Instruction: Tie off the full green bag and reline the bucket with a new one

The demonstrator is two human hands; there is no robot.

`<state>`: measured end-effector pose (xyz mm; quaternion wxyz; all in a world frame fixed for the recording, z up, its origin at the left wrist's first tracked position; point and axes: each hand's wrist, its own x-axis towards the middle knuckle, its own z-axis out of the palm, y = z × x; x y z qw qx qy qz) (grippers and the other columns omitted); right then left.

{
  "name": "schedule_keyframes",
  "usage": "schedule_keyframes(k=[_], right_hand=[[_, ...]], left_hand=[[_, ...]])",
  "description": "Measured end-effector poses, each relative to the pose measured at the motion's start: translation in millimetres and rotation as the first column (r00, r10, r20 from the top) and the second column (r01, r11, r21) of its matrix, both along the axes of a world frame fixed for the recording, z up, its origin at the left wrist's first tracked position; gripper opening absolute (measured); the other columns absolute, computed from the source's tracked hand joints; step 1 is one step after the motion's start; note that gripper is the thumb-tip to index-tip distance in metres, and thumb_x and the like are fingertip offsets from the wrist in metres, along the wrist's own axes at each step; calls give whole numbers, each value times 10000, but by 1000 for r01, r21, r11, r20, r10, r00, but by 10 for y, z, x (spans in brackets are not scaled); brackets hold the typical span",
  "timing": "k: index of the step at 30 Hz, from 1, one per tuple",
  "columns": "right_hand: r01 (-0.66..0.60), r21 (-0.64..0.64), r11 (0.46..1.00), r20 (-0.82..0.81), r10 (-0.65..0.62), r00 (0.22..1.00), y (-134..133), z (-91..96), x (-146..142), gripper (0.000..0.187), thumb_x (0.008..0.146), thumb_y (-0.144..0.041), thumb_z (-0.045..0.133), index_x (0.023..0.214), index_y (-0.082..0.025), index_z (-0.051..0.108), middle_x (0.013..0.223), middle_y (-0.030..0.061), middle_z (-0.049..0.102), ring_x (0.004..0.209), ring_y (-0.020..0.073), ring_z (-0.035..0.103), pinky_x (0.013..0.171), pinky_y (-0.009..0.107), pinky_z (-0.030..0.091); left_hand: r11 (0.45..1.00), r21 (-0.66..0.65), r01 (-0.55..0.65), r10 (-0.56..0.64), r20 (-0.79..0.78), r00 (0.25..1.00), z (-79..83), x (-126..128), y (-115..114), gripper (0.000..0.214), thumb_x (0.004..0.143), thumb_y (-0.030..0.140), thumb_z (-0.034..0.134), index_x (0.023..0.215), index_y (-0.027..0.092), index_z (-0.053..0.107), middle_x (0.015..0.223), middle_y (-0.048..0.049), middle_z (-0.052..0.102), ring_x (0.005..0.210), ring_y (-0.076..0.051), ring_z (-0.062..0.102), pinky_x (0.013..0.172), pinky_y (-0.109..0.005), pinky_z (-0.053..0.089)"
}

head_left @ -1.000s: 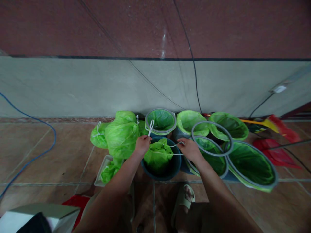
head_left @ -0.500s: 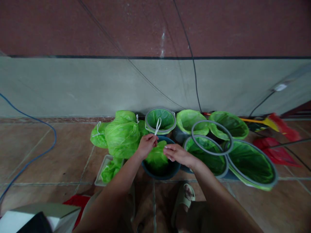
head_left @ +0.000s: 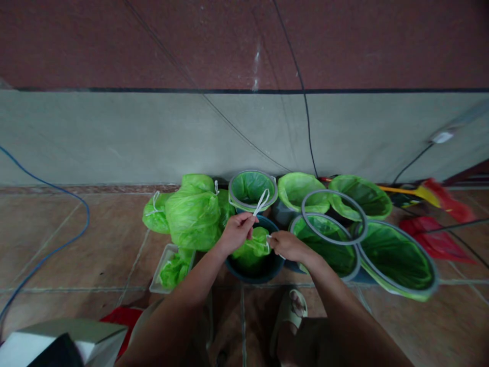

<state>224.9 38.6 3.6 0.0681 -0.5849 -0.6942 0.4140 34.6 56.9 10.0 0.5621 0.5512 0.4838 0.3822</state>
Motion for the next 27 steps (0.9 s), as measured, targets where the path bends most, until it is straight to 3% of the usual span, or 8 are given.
schedule_keyframes(k=[4, 8, 13, 18, 20, 22, 25, 27], right_hand=[[-181, -79, 980, -453, 127, 882, -35, 227, -73, 438, 910, -511, 461, 625, -190, 548, 556, -3, 560, 515, 117, 487, 533, 235, 380], [-71, -126, 990, -500, -1, 866, -39, 292, -116, 470, 870, -590, 512, 629, -187, 531, 515, -30, 512, 457, 91, 413, 463, 221, 316], [7, -173, 985, -586, -109, 803, -21, 256, -113, 462, 838, -610, 560, 671, -180, 581, 527, -32, 522, 453, 86, 418, 445, 216, 308], [415, -136, 900, -666, -393, 634, 44, 226, -117, 537, 849, -686, 455, 894, -188, 651, 843, 43, 685, 427, 69, 416, 409, 228, 318], [421, -122, 899, -595, -406, 694, 55, 159, -113, 513, 866, -639, 447, 1027, -198, 653, 919, 54, 697, 441, 82, 451, 408, 232, 334], [252, -55, 966, -476, -248, 844, 46, 76, -109, 400, 875, -515, 487, 1046, -200, 666, 829, 34, 688, 491, 110, 500, 452, 237, 362], [63, 174, 983, -261, -16, 965, 41, -13, -91, 234, 855, -336, 510, 848, -199, 700, 667, 10, 628, 579, 137, 523, 568, 259, 382], [84, 278, 957, -185, -32, 982, 63, -18, -65, 228, 843, -305, 510, 740, -196, 682, 625, 5, 593, 604, 140, 510, 606, 270, 370]], left_hand=[[999, 32, 34, -29, -170, 985, -94, 39, -9, 262, 861, 360, 480, 787, 175, 650, 483, 53, 504, 468, -101, 457, 497, -215, 354], [977, 44, 207, -189, -255, 948, -172, 90, -52, 215, 786, 202, 487, 679, 161, 669, 596, 19, 607, 579, -111, 505, 570, -214, 386], [881, 36, 471, -453, -221, 864, -160, 139, -127, 211, 769, 179, 502, 726, 163, 708, 632, 16, 628, 591, -111, 514, 588, -211, 389], [962, -41, 271, -273, -237, 932, -139, 137, -98, 278, 853, 278, 482, 721, 158, 696, 561, 14, 575, 495, -108, 464, 518, -232, 354], [975, -47, 219, -223, -250, 942, -143, 109, -62, 304, 865, 285, 465, 694, 161, 683, 555, 10, 571, 506, -111, 473, 528, -236, 357], [980, -47, 194, -200, -264, 944, -151, 75, -28, 346, 867, 299, 460, 603, 165, 639, 529, 12, 545, 506, -108, 463, 531, -236, 347], [986, -62, 155, -166, -286, 944, -173, 35, 3, 384, 851, 322, 480, 507, 172, 565, 486, 18, 497, 479, -102, 434, 505, -237, 313], [987, -80, 143, -160, -284, 945, -190, 24, 13, 360, 845, 335, 483, 545, 169, 593, 497, 15, 522, 468, -105, 449, 492, -236, 317]])
